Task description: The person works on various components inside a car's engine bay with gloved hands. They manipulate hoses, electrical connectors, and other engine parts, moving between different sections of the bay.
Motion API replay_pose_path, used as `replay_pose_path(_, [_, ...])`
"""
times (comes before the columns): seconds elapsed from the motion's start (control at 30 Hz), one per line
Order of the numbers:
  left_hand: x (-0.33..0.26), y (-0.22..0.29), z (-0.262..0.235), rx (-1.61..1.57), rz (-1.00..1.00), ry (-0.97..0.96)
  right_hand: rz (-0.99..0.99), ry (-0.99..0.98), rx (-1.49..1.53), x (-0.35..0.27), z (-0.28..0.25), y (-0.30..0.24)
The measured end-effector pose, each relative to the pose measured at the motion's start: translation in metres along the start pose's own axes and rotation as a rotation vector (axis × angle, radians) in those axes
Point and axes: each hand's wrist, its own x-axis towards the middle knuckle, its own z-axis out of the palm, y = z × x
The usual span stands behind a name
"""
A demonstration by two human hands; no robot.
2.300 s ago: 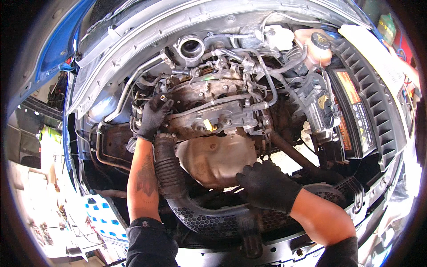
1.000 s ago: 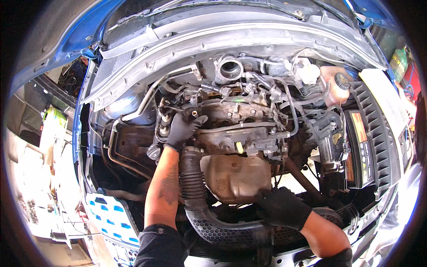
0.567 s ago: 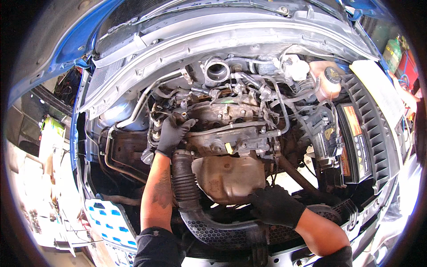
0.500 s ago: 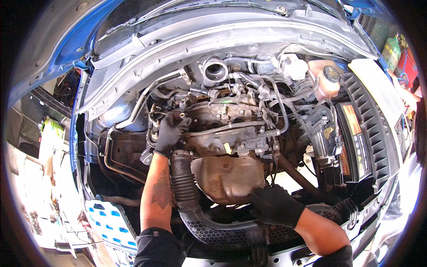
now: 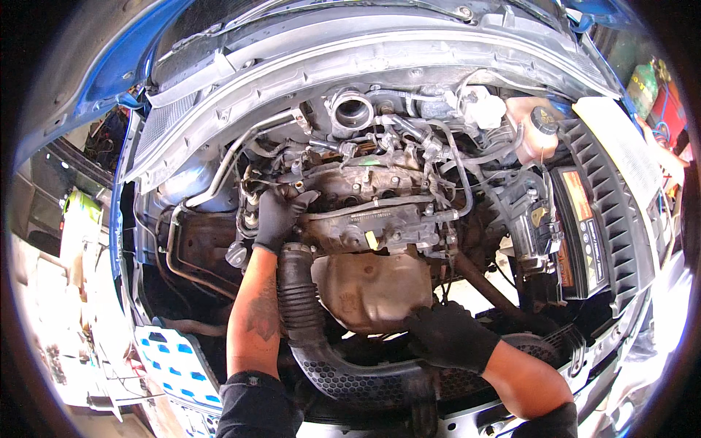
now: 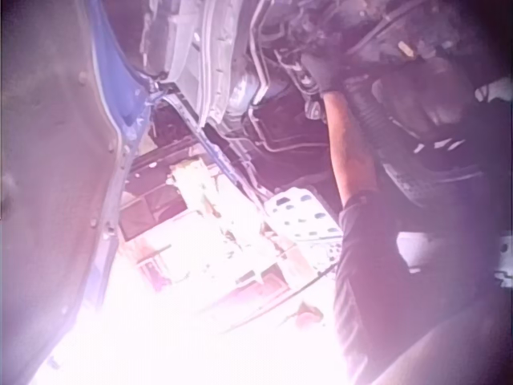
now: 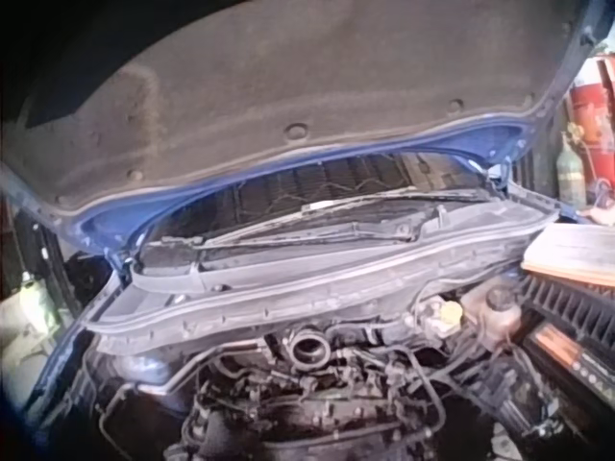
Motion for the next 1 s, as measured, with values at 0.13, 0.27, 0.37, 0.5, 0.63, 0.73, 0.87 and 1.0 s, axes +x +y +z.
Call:
replay_pose_path(0.13, [0.008, -0.008, 0.008, -0.284, 0.208, 0.072, -0.014, 0.022, -0.1, 0.001, 0.002, 0.0])
replay_pose_path(0.27, [0.019, -0.021, -0.001, -0.567, 0.291, -0.251, 0.054, -0.058, -0.224, 0.002, 0.002, 0.003])
replay_pose_path(0.37, [0.021, -0.027, -0.005, -0.422, 0.373, -0.249, 0.106, -0.095, -0.309, -0.001, 0.002, 0.007])
replay_pose_path(0.5, [0.009, -0.022, 0.003, -0.37, 0.244, -0.012, 0.075, -0.067, -0.37, -0.004, 0.004, 0.005])
replay_pose_path(0.63, [0.002, -0.006, -0.007, 0.282, 0.219, 0.101, 0.078, 0.032, -0.484, 0.001, 0.002, 0.007])
replay_pose_path(0.73, [-0.024, 0.012, -0.029, 0.467, 0.468, 0.261, 0.072, -0.042, -0.531, 0.011, 0.0, 0.004])
replay_pose_path(0.87, [-0.142, 0.048, -0.063, -0.161, 0.417, 0.267, 0.078, 0.177, -0.202, 0.021, -0.007, -0.015])
replay_pose_path(1.0, [-0.301, 0.101, -0.103, -0.163, 0.273, 0.368, -0.201, 0.508, -0.115, 0.027, -0.014, -0.039])
